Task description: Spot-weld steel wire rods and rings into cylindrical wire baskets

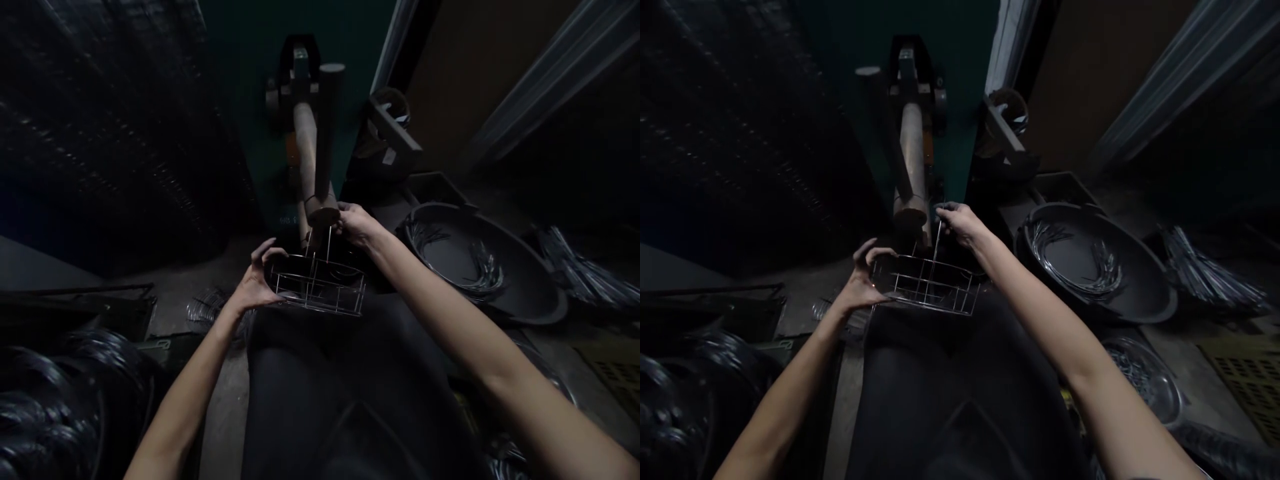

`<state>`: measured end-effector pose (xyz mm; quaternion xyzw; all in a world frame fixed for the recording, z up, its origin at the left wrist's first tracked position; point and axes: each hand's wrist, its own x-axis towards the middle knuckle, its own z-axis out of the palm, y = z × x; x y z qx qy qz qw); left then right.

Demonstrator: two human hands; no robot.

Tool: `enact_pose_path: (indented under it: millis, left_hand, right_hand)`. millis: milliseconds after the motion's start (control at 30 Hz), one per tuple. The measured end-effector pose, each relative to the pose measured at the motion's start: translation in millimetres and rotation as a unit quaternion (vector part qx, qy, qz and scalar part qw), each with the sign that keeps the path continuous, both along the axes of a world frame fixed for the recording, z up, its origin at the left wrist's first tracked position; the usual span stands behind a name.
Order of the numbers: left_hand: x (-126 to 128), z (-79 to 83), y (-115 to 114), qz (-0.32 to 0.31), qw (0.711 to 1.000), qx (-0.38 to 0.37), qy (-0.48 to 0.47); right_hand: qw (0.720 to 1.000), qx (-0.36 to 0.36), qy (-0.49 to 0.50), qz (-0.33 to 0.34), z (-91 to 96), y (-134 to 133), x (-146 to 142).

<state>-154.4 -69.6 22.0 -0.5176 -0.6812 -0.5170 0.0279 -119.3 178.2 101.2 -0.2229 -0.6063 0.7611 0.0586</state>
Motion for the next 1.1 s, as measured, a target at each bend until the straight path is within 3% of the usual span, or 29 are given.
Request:
enact_pose_path:
  millis: [100,200,267,367,433,500,600,667,733,800,867,1000,1100]
  left_hand:
    - [28,-5.4,-1,0.011,0.998,0.004,0.058]
    - [65,-10.3,0,0.001,0.994,-0.014,0.112]
    - [93,-16.3,4,0.006,0.985,-0.04,0.169]
    - [149,-28.9,13,0.056,0.959,-0.046,0.276]
    - [190,-31.8,15,0.09,0.945,-0.039,0.312]
    - [221,-23.6,9,0.088,0.948,-0.056,0.301]
    - [221,6.5,-8,0.07,0.969,-0.056,0.232]
    - [191,28.1,-20,0.142,0.981,-0.014,0.134]
    - [155,43.3,-29,0.189,0.982,-0.022,0.011]
    - [133,52.0,-33,0.152,0.982,-0.044,-0.105]
    - [135,58.8,-32,0.099,0.966,-0.019,-0.236]
    - [186,77.5,-9,0.055,0.869,0.069,-0.487]
    - [209,81.0,32,0.034,0.799,0.086,-0.595]
  right_hand:
    - [0.999,0.039,-0.031,0.001,4.0,4,27]
    - [0.986,0.158,-0.061,0.002,2.6,6,68]
    - [0.955,0.283,-0.095,0.005,1.6,7,97]
    - [0.887,0.439,-0.139,0.044,2.8,4,139]
    - [0.856,0.489,-0.15,0.077,5.6,1,167]
    - [0.84,0.516,-0.144,0.089,8.9,-3,196]
    - [0.828,0.547,-0.08,0.098,13.2,-5,239]
    - [0.823,0.556,-0.016,0.111,14.8,-1,263]
    - [0.822,0.556,0.027,0.118,14.1,4,276]
    - [0.825,0.55,0.04,0.12,9.2,10,273]
    - [0.834,0.534,0.039,0.13,-1.7,14,254]
    - [0.849,0.506,-0.006,0.151,-35.5,15,178]
    - [0.828,0.523,-0.073,0.186,-51.5,10,135]
